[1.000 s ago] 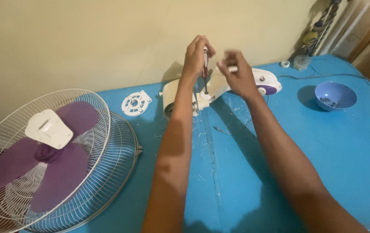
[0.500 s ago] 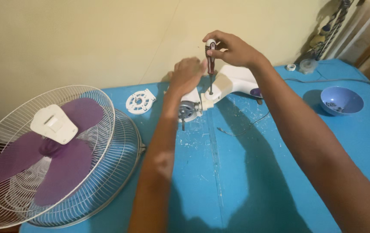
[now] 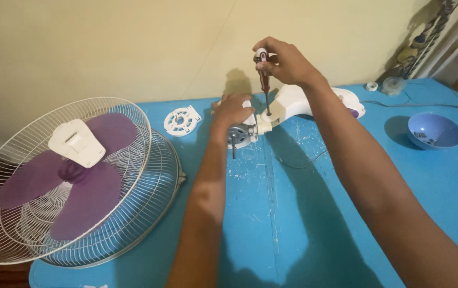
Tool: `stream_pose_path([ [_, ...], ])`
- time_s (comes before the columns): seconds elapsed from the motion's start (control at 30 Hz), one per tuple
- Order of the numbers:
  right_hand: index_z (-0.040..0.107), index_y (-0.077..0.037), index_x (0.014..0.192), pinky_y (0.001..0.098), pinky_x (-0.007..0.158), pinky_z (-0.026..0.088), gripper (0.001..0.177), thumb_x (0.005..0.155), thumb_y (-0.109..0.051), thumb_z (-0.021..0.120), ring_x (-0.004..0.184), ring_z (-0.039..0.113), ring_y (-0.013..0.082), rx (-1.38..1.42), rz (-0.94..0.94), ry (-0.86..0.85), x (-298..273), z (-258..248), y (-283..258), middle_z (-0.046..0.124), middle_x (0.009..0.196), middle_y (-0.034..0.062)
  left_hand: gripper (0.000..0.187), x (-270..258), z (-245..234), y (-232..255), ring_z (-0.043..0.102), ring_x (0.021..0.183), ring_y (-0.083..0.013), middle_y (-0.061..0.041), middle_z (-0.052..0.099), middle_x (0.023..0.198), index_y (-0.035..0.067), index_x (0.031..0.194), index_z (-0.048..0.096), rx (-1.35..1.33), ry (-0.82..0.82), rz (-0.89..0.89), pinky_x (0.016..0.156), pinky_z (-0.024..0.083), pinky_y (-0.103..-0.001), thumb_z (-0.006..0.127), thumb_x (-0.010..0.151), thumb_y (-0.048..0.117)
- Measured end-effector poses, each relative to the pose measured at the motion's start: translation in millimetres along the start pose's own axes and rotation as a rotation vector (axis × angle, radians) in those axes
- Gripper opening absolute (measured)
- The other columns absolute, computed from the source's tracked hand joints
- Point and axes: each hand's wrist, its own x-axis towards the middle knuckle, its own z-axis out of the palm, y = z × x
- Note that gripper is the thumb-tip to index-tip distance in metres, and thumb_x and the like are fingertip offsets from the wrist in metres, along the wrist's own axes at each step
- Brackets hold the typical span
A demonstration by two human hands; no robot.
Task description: The person assembles the internal components of an electric fan on a blue table. They attach the motor housing to the fan stand using a screw and screwdriver, then fit the fan blade hub onto the motor shaft and secure it with a nut.
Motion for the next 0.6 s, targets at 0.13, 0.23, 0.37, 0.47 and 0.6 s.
stream_pose_path([
  [0.13, 0.059, -0.005, 0.130, 0.0340, 0.084, 0.061, 0.037, 0.097, -0.008, 0.075, 0.097, 0.073, 0.0194, -0.045, 0.039, 0.043, 1, 5, -2, 0.071, 0.103, 0.0084, 0.058, -4, -1, 1, 0.036, 0.146, -0.0277, 0.002, 0.050, 0.151, 0.034, 0.139, 0.061, 0.014, 0.013, -0.027, 0.114, 0.023, -0.067, 0.063, 0.083, 0.048],
  [0.23, 0.060, -0.004, 0.129, 0.0354, 0.081, 0.061, 0.039, 0.096, -0.012, 0.078, 0.095, 0.074, 0.0216, -0.096, 0.074, 0.094, -3, 7, -2, 0.071, 0.104, 0.0092, 0.057, -2, 1, 1, 0.036, 0.146, -0.0258, 0.003, 0.049, 0.152, 0.033, 0.138, 0.061, 0.020, 0.024, -0.010, 0.113, 0.023, -0.067, 0.063, 0.083, 0.048],
  [0.37, 0.061, -0.003, 0.129, 0.0351, 0.082, 0.061, 0.038, 0.097, -0.012, 0.078, 0.094, 0.075, 0.0227, -0.106, 0.049, 0.152, -13, 9, -4, 0.073, 0.103, 0.0101, 0.057, 4, 4, 1, 0.036, 0.146, -0.0257, 0.003, 0.051, 0.151, 0.032, 0.137, 0.062, 0.011, 0.030, -0.020, 0.113, 0.024, -0.067, 0.065, 0.082, 0.047],
  [0.47, 0.062, 0.000, 0.126, 0.0346, 0.081, 0.062, 0.037, 0.097, -0.012, 0.081, 0.091, 0.075, 0.0233, -0.159, -0.023, 0.252, -19, 14, -9, 0.072, 0.102, 0.0126, 0.057, 6, 6, -2, 0.040, 0.142, -0.0282, 0.001, 0.054, 0.147, 0.030, 0.134, 0.064, -0.014, 0.097, 0.002, 0.110, 0.025, -0.068, 0.068, 0.080, 0.050],
  [0.6, 0.064, 0.001, 0.119, 0.0338, 0.073, 0.061, 0.040, 0.093, -0.016, 0.088, 0.086, 0.075, 0.0224, -0.207, 0.023, 0.369, -25, 18, -20, 0.071, 0.099, 0.0141, 0.044, 6, 11, -12, 0.051, 0.133, -0.0286, -0.001, 0.066, 0.133, 0.027, 0.122, 0.071, -0.123, 0.173, 0.016, 0.109, 0.031, -0.063, 0.072, 0.082, 0.046],
])
